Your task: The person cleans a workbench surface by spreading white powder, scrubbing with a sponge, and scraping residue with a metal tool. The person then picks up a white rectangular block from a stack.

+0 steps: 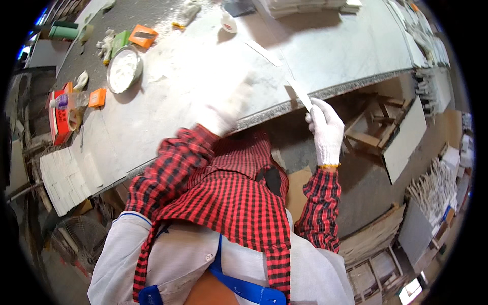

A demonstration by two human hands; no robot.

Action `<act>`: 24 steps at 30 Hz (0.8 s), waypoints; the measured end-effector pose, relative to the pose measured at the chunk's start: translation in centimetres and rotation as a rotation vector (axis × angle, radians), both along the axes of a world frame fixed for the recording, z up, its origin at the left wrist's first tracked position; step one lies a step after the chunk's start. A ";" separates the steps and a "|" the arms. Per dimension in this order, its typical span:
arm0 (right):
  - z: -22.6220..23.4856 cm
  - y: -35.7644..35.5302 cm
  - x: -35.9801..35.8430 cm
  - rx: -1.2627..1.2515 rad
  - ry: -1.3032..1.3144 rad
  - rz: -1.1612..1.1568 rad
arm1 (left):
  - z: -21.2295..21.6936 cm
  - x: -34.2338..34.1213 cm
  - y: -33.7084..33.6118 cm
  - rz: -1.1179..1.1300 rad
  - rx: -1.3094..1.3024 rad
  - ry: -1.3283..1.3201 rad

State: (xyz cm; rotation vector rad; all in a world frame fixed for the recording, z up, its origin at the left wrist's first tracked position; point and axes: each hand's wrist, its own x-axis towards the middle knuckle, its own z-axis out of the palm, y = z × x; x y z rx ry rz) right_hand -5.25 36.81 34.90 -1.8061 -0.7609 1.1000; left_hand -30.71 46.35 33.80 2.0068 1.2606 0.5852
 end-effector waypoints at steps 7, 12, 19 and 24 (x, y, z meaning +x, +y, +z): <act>2.9 -1.4 1.8 0.058 -0.152 -0.131 | -2.8 11.1 -7.6 -0.334 0.251 -0.338; 3.2 -2.8 4.0 0.053 -0.168 -0.091 | -2.9 10.6 -7.7 -0.431 0.314 -0.335; 2.5 2.9 -6.0 0.006 -0.025 0.219 | -1.2 3.3 -6.6 -0.515 0.047 -0.102; -3.1 8.1 -11.1 0.258 -0.233 0.399 | 1.4 -5.2 -7.5 -0.344 -0.150 -0.111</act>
